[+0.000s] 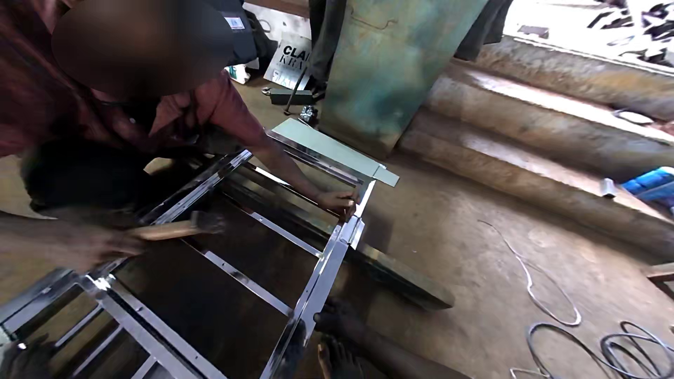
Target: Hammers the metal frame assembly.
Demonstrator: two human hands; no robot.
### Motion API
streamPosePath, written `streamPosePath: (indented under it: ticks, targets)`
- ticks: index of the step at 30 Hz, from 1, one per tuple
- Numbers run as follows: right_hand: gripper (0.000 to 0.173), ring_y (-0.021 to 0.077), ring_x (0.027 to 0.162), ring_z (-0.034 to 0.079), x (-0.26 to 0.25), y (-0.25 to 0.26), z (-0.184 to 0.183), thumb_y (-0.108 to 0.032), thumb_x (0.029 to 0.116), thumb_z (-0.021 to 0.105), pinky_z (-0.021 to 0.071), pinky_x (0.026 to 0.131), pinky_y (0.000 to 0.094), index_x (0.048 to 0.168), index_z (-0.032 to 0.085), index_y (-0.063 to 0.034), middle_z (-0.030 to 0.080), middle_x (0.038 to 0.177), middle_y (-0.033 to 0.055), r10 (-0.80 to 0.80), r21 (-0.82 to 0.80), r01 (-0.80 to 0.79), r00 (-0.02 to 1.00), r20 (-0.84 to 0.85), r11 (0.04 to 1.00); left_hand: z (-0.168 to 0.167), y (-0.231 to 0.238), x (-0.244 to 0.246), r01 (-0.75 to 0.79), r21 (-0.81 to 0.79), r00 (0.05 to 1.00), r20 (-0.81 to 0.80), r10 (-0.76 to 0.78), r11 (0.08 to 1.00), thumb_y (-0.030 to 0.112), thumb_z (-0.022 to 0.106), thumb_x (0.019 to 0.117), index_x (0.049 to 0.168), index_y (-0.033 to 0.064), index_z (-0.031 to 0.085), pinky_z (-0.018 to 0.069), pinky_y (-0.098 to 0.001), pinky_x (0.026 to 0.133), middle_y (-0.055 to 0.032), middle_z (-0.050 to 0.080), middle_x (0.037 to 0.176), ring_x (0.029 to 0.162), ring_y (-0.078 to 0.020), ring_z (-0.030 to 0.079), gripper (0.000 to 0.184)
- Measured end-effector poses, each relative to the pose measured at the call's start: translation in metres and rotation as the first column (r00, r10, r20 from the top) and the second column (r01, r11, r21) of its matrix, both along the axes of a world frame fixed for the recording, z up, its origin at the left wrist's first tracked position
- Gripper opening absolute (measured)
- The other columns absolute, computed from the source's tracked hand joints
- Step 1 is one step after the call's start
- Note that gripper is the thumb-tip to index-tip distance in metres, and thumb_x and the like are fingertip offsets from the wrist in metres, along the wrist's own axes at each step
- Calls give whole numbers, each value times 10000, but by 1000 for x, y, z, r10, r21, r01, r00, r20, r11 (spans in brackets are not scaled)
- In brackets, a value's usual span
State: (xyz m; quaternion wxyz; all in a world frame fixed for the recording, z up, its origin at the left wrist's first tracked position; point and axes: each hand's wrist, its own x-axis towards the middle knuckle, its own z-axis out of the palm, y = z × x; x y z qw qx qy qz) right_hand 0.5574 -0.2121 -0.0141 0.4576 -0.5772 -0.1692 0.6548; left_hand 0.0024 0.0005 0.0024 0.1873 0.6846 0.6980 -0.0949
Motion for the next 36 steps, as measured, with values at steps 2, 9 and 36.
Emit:
streamPosePath:
  ticks: [2,9,36]
  targets:
    - [446,201,973,723,-4,2,10,-15,931,708,619,878,359,1332,524,49,701,1142,145,-13,-23,13,1000,13,1000,9,-1,6,-1,-20,1000,19,1,1000,479,823,744,1574,-47,270,76,-704,1211,-263,204,1669,1571,-428,126,1127]
    - [471,235,991,720,-3,4,7,-22,918,726,617,886,389,1332,516,55,692,1160,172,-19,-53,21,999,47,998,-45,14,-40,100,99,994,33,-103,990,631,757,711,1592,-9,266,81,-778,1166,-268,208,1666,1566,-454,114,1194]
    - [530,269,948,743,39,19,21,-345,990,687,623,841,445,1373,562,0,740,1106,146,-4,-48,26,907,422,999,-10,0,-3,6,141,996,88,-18,990,369,895,671,1572,-13,314,-17,-773,1162,-225,158,1693,1580,-434,-12,1137]
